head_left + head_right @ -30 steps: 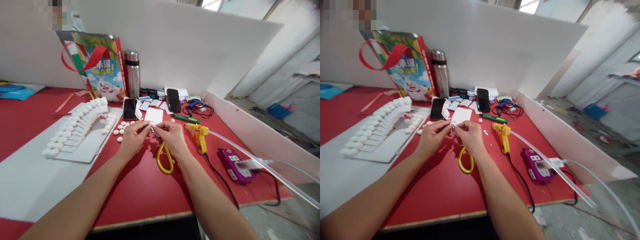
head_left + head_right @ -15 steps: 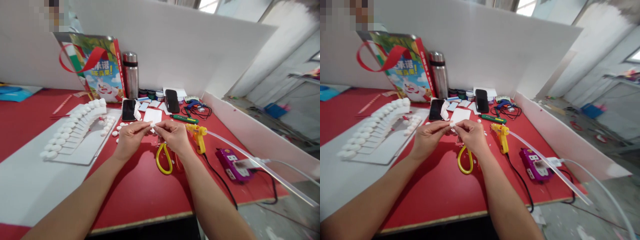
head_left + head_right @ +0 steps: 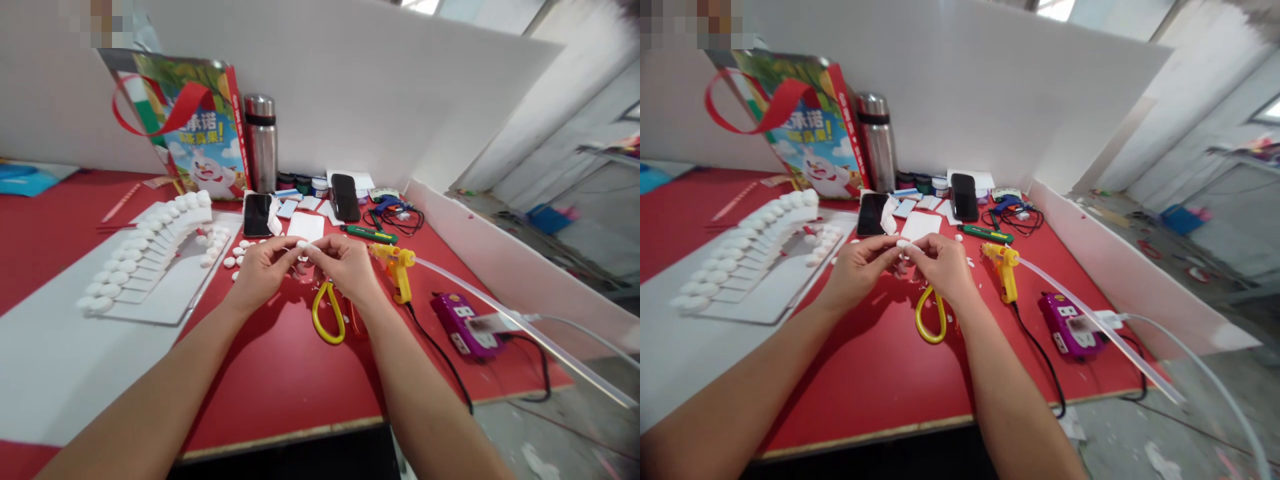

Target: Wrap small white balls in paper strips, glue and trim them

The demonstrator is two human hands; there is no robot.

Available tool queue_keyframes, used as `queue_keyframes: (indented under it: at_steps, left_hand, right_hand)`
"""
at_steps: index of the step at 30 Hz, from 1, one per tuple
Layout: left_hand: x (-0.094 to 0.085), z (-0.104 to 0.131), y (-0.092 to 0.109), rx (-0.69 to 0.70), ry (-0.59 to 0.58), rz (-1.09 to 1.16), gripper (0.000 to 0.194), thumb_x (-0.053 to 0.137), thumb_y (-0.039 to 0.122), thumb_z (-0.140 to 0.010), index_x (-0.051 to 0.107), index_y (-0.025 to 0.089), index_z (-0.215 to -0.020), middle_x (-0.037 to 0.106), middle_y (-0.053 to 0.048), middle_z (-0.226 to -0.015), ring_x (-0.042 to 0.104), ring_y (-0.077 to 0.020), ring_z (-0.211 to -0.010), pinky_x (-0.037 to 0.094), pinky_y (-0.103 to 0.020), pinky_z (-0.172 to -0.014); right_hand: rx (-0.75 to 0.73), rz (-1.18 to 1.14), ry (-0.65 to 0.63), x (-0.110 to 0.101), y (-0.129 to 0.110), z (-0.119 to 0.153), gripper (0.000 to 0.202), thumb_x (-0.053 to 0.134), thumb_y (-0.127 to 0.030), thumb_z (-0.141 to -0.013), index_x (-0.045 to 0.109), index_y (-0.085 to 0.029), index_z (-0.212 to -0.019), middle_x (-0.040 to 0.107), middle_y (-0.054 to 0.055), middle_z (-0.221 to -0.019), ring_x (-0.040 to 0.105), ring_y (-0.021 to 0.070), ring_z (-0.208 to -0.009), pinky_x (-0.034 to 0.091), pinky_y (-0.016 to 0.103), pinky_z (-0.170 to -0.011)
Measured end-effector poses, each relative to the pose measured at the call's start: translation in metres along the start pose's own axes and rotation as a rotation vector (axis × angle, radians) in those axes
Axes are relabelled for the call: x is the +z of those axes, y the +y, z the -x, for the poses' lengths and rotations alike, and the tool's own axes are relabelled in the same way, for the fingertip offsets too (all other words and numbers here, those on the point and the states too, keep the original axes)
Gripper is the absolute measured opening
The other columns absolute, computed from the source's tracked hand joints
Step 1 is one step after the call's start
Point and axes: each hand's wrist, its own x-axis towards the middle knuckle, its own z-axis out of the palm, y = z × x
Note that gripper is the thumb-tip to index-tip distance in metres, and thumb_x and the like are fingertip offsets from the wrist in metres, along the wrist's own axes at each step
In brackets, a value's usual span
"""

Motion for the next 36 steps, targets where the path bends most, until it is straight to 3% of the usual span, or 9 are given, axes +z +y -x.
queue_keyframes:
  at_steps: [6, 12, 16, 19, 24, 28, 33, 36]
  left_hand:
    - [0.005, 0.001, -0.002, -0.056, 0.041, 0.046, 0.03, 0.073, 0.037, -0.087, 0.078, 0.012, -0.103, 0.069, -0.002, -0.067, 0.065, -0.0131, -0.054, 0.056, -0.025, -0.056]
    - [0.01, 0.007, -0.01, 0.163, 0.152, -0.163, 0.025, 0.067, 0.032, -0.092, 0.078, 0.015, -0.107, 0.069, -0.004, -0.084, 0.066, -0.0114, -0.058, 0.057, -0.025, -0.059]
    - [0.01, 0.008, -0.011, 0.229, 0.144, -0.204, 0.025, 0.066, 0.031, -0.093, 0.079, 0.018, -0.109, 0.07, -0.005, -0.088, 0.066, -0.0107, -0.06, 0.058, -0.025, -0.061]
    - [0.007, 0.006, -0.006, 0.186, 0.095, -0.076, 0.025, 0.069, 0.034, -0.091, 0.08, 0.018, -0.107, 0.072, -0.005, -0.088, 0.068, -0.0118, -0.061, 0.06, -0.026, -0.06]
    - [-0.002, 0.001, 0.005, -0.028, -0.007, 0.092, 0.026, 0.076, 0.034, -0.084, 0.079, 0.015, -0.102, 0.07, -0.002, -0.068, 0.067, -0.0133, -0.055, 0.06, -0.026, -0.058]
    - [-0.002, 0.001, 0.007, -0.005, -0.022, 0.04, 0.026, 0.075, 0.035, -0.085, 0.079, 0.015, -0.101, 0.072, -0.004, -0.083, 0.069, -0.0137, -0.059, 0.06, -0.027, -0.06]
    - [0.001, 0.002, 0.003, 0.012, 0.013, -0.033, 0.028, 0.069, 0.035, -0.09, 0.077, 0.015, -0.108, 0.069, -0.002, -0.071, 0.062, -0.0111, -0.055, 0.053, -0.023, -0.057]
    - [0.0, 0.0, 0.001, -0.03, 0.056, -0.028, 0.029, 0.071, 0.036, -0.088, 0.077, 0.015, -0.107, 0.069, -0.002, -0.068, 0.056, -0.0096, -0.053, 0.047, -0.022, -0.053]
  right_hand:
    - [-0.048, 0.159, 0.077, 0.003, 0.007, 0.002, 0.027, 0.072, -0.043, -0.085, 0.067, -0.017, -0.08, 0.069, 0.002, -0.065, 0.061, 0.0125, -0.05, 0.048, 0.024, -0.047]
    - [-0.092, 0.131, 0.031, 0.006, 0.007, 0.005, 0.023, 0.066, -0.039, -0.091, 0.068, -0.018, -0.084, 0.069, 0.001, -0.069, 0.061, 0.0112, -0.05, 0.048, 0.023, -0.049]
    - [-0.09, 0.084, 0.019, 0.003, 0.001, 0.005, 0.025, 0.069, -0.041, -0.089, 0.068, -0.017, -0.082, 0.068, 0.0, -0.067, 0.059, 0.0101, -0.046, 0.047, 0.023, -0.046]
    - [-0.071, 0.04, 0.01, 0.0, -0.005, 0.004, 0.026, 0.072, -0.042, -0.085, 0.067, -0.017, -0.081, 0.068, 0.0, -0.066, 0.058, 0.0098, -0.045, 0.048, 0.023, -0.045]
    - [-0.074, 0.024, -0.041, -0.004, -0.012, 0.006, 0.027, 0.075, -0.042, -0.084, 0.069, -0.016, -0.08, 0.068, 0.0, -0.066, 0.058, 0.0094, -0.046, 0.049, 0.023, -0.045]
    - [-0.05, 0.006, -0.037, -0.002, -0.009, 0.005, 0.03, 0.077, -0.046, -0.08, 0.069, -0.017, -0.079, 0.068, 0.0, -0.065, 0.058, 0.0099, -0.044, 0.049, 0.023, -0.044]
    - [0.148, -0.182, -0.049, -0.001, -0.009, 0.001, 0.038, 0.072, -0.055, -0.082, 0.064, -0.017, -0.079, 0.072, 0.003, -0.069, 0.063, 0.0131, -0.045, 0.051, 0.024, -0.043]
    - [0.22, -0.254, -0.039, -0.002, -0.013, 0.001, 0.039, 0.066, -0.057, -0.085, 0.061, -0.018, -0.088, 0.072, 0.003, -0.071, 0.063, 0.0127, -0.047, 0.051, 0.024, -0.045]
